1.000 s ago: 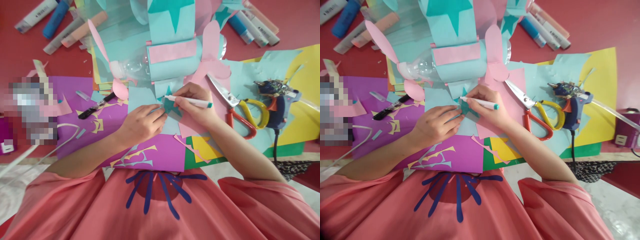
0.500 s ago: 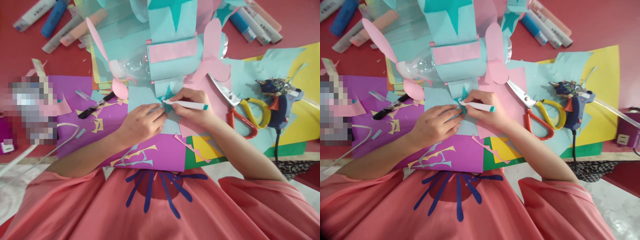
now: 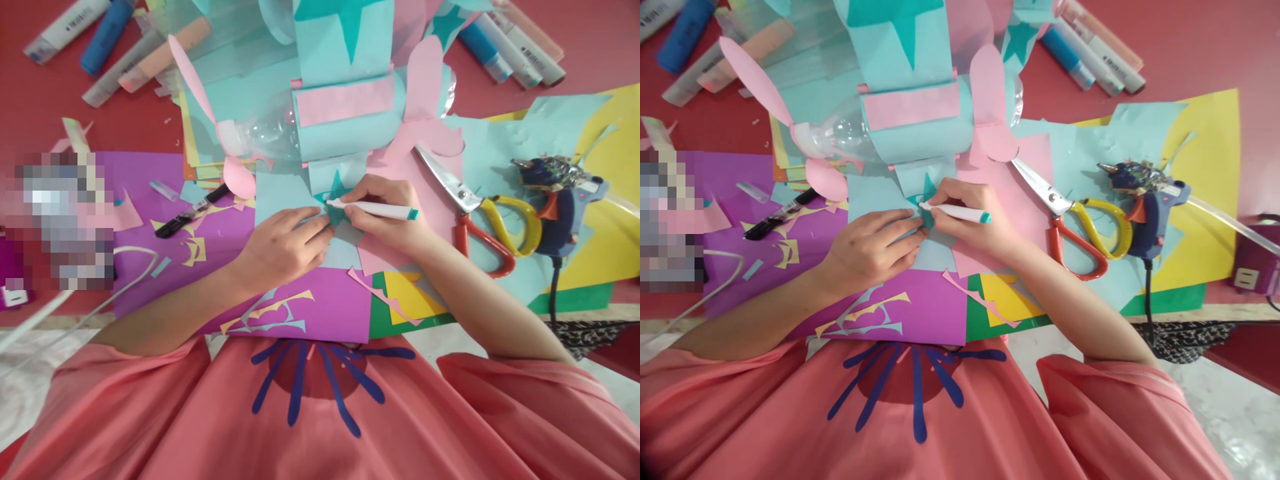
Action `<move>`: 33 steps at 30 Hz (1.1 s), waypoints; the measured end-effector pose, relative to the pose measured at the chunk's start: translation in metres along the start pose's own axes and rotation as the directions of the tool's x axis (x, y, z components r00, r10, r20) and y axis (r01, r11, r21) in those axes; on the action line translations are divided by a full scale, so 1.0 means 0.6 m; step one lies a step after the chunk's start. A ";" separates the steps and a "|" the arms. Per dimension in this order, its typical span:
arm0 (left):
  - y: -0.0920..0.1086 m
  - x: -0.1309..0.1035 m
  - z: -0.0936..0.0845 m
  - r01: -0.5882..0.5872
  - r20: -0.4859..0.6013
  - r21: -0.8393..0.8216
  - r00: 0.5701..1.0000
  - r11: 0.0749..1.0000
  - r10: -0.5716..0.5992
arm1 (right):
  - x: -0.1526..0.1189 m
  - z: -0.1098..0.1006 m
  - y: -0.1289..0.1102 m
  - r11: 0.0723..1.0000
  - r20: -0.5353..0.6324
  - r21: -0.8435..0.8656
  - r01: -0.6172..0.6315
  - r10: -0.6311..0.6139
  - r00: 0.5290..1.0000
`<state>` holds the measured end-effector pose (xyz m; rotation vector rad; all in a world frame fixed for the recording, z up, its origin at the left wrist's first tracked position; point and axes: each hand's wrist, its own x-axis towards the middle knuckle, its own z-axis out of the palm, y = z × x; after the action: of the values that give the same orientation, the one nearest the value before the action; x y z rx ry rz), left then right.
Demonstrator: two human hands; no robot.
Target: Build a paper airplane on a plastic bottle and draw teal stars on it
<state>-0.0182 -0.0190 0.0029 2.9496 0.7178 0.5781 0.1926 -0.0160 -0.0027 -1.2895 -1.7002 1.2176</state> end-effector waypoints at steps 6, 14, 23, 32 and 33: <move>0.000 0.002 0.000 -0.012 -0.030 0.022 0.999 1.000 0.012 | 0.000 0.000 -0.001 1.000 -0.001 -0.015 0.005 -0.005 1.000; -0.001 0.000 0.000 -0.009 -0.020 0.004 1.000 1.000 0.009 | 0.000 0.001 -0.001 0.999 -0.027 -0.034 0.005 -0.005 1.000; -0.001 0.002 -0.002 -0.007 0.001 0.008 1.000 1.000 0.007 | 0.001 0.002 -0.004 1.000 -0.034 -0.022 0.013 -0.014 0.999; -0.003 -0.001 -0.001 -0.003 0.019 -0.014 1.000 1.000 0.003 | 0.000 0.001 -0.003 0.999 -0.026 -0.022 -0.035 0.034 0.999; -0.003 -0.001 -0.001 0.003 0.032 -0.022 0.999 1.000 -0.002 | 0.000 0.001 -0.003 0.999 -0.025 -0.020 -0.034 0.034 0.999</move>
<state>-0.0197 -0.0180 0.0028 2.9300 0.7076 0.5344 0.1914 -0.0162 -0.0011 -1.3453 -1.6833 1.2015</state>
